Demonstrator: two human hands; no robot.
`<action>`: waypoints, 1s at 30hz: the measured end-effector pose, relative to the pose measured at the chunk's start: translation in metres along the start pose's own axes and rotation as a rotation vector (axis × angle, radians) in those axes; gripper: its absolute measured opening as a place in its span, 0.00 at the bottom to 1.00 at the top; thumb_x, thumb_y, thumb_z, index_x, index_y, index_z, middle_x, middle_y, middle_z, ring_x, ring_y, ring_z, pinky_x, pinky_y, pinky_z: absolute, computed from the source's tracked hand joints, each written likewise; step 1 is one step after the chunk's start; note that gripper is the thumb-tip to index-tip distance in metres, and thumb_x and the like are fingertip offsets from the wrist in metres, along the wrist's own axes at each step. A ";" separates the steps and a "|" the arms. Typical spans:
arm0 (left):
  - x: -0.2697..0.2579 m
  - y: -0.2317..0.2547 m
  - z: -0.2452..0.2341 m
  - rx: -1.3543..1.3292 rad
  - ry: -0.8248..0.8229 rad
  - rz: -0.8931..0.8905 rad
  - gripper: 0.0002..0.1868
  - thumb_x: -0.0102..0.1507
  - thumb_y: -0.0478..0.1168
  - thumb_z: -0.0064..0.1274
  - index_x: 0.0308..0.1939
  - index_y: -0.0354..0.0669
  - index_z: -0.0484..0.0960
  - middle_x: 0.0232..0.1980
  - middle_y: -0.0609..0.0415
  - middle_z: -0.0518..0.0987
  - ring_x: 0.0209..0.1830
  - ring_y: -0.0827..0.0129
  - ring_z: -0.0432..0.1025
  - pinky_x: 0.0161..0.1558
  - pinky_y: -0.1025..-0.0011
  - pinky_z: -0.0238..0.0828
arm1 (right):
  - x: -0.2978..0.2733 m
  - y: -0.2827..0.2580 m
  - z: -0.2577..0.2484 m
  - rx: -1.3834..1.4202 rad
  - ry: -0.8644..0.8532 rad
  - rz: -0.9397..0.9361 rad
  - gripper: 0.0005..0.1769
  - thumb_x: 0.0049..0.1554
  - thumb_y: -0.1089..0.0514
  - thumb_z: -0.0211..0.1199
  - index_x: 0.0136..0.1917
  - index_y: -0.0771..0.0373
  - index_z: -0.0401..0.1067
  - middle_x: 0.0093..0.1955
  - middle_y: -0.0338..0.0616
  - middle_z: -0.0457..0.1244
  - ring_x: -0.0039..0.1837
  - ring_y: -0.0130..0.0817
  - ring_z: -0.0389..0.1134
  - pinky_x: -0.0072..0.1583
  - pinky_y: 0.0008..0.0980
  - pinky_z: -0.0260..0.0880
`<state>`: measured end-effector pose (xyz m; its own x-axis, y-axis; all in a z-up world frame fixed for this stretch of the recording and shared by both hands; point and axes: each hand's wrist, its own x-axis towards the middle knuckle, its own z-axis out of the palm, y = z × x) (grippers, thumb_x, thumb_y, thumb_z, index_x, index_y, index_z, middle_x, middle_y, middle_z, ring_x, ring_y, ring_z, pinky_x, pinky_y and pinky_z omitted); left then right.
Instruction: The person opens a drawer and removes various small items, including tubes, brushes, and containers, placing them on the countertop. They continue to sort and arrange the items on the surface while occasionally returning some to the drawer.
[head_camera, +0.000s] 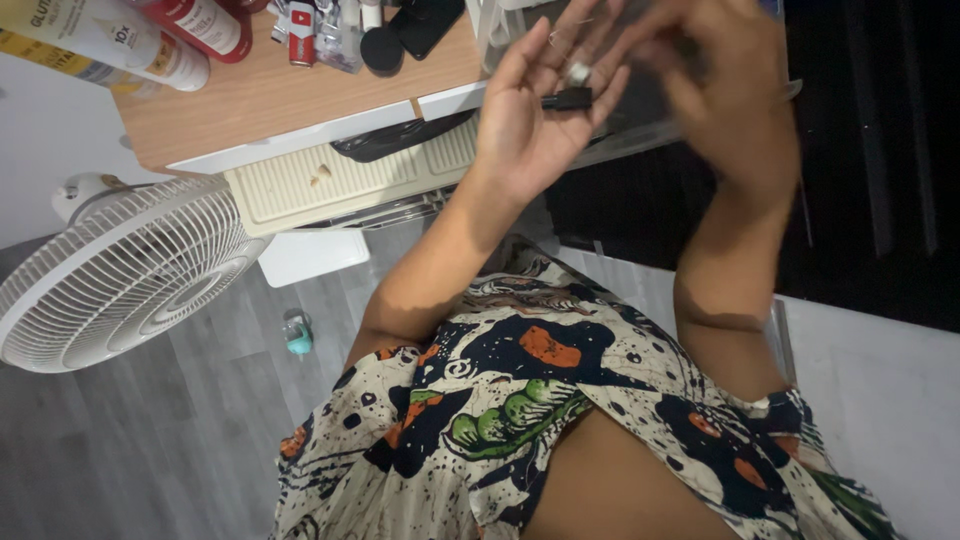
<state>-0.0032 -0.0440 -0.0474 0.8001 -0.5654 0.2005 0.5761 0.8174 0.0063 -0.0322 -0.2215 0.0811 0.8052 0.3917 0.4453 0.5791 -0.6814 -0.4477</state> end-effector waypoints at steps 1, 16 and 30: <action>0.000 0.000 0.002 -0.017 0.005 0.000 0.23 0.80 0.50 0.35 0.73 0.42 0.70 0.77 0.51 0.67 0.81 0.60 0.57 0.79 0.63 0.55 | -0.006 0.006 0.000 -0.070 0.074 -0.073 0.02 0.70 0.68 0.64 0.56 0.67 0.73 0.50 0.47 0.66 0.49 0.35 0.68 0.51 0.31 0.67; -0.017 0.074 -0.001 0.218 0.151 0.250 0.10 0.74 0.46 0.49 0.45 0.43 0.76 0.47 0.57 0.79 0.38 0.76 0.71 0.32 0.79 0.64 | -0.015 0.045 0.015 0.179 0.170 0.136 0.08 0.75 0.68 0.66 0.50 0.68 0.72 0.40 0.41 0.64 0.40 0.28 0.63 0.45 0.26 0.62; -0.013 0.185 -0.067 2.541 0.812 0.851 0.19 0.59 0.51 0.62 0.26 0.37 0.85 0.24 0.42 0.81 0.24 0.46 0.76 0.27 0.55 0.70 | 0.003 0.052 0.040 0.373 0.237 -0.006 0.05 0.72 0.69 0.66 0.53 0.67 0.71 0.44 0.43 0.66 0.43 0.25 0.67 0.46 0.23 0.66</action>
<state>0.1044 0.1074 -0.1148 0.8056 0.1776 0.5652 -0.2007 -0.8158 0.5424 0.0058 -0.2312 0.0279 0.7752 0.2127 0.5948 0.6252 -0.3927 -0.6744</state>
